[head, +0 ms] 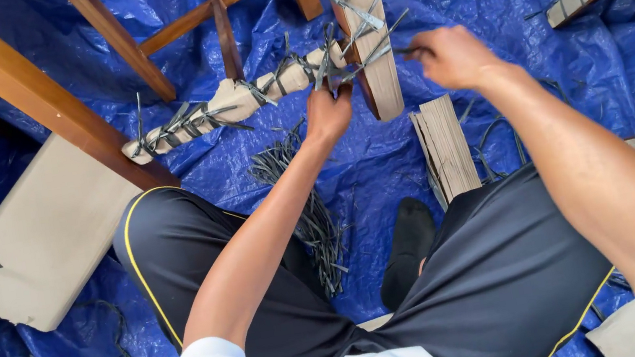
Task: Weaving and tying black strips around a wooden furniture frame.
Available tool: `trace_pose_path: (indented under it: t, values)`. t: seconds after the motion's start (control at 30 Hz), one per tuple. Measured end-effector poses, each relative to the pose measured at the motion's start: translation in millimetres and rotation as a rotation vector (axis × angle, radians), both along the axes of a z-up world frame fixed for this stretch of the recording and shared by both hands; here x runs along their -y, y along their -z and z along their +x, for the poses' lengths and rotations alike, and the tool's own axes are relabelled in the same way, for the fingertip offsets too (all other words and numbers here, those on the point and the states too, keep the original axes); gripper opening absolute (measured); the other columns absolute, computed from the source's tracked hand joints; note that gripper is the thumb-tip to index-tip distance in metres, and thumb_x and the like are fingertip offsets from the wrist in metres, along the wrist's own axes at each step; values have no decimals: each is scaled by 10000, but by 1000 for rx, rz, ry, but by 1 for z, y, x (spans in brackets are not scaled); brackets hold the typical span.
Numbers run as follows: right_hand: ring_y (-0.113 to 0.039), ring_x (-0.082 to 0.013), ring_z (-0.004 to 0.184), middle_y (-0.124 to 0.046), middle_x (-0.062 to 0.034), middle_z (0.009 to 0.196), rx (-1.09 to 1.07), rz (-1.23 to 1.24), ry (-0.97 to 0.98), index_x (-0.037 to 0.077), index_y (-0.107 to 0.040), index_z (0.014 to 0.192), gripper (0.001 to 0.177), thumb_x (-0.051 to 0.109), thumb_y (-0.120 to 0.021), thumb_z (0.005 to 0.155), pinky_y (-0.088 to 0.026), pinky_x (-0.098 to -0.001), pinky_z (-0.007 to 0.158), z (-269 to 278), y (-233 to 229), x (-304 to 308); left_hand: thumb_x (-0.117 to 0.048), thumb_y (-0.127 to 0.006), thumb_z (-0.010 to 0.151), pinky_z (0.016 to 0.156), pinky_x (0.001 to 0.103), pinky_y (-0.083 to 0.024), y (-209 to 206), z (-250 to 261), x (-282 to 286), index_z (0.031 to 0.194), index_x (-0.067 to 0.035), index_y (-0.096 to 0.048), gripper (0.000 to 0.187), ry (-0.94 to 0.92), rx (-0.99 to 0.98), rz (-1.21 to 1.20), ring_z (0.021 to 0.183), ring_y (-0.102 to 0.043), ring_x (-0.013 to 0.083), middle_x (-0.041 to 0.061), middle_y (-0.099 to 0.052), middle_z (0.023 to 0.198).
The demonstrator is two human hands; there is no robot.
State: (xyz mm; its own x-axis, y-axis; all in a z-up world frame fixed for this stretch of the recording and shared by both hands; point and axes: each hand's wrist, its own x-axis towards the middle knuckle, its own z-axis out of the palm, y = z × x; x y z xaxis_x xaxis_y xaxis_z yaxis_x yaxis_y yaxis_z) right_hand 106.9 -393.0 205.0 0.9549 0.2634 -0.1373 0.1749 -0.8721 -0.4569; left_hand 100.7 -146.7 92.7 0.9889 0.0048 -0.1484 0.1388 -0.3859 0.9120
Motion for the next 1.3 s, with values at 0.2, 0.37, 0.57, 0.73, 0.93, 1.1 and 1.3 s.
trace_pose_path:
  t: [0.2,0.37,0.57,0.73,0.93,1.1,1.3]
  values:
    - [-731,-372,956,-765,-190,977,-176,88,-24,87,-725,1194,360,53,-497,918,-540,-469,875,-1,-18,-40,-207,-661,956,1007,468,-472,16,10,-6,1302,-2,-610,405,175,374,21,1215,-599,466,267,-677,1272]
    - [-730,-373,981,-761,-196,998,-212,116,5,93,-713,1223,413,20,-465,900,-536,-466,890,-3,-24,-42,-246,-621,945,973,452,-485,-9,-1,-9,1303,-46,-610,410,224,34,-67,1156,-665,406,210,-708,1212]
    - [-659,-441,1080,-720,-236,1096,-127,132,38,71,-704,1218,359,64,-492,929,-512,-508,909,0,-4,-42,-173,-620,956,979,489,-486,45,12,-1,1298,-1,-578,385,150,249,-10,1189,-606,476,277,-667,1221]
    - [-618,-489,1114,-678,-291,1125,-88,37,12,26,-707,1161,292,140,-557,938,-507,-540,929,5,5,-45,-138,-609,952,950,521,-504,46,19,4,1203,-25,-640,277,224,214,274,1155,-622,493,290,-673,1217]
    - [-617,-493,1094,-675,-301,1103,-83,21,27,39,-711,1173,353,74,-538,867,-496,-549,936,1,-7,-47,-79,-661,897,843,485,-549,36,13,6,1254,-32,-638,360,273,296,21,1068,-667,439,264,-698,1178]
    - [-635,-500,1043,-691,-282,1084,-92,-37,77,114,-724,1207,305,179,-560,958,-503,-563,897,-7,-32,-49,-160,-714,916,651,387,-538,8,-4,-1,1105,-45,-741,223,52,337,-51,685,-686,245,164,-764,890]
    - [-654,-491,1029,-706,-289,1057,-58,-155,42,87,-748,1148,282,246,-577,990,-511,-565,883,-23,-46,-38,-284,-703,954,606,342,-489,-25,-33,-8,975,-62,-777,235,-92,94,-45,645,-668,119,119,-726,738]
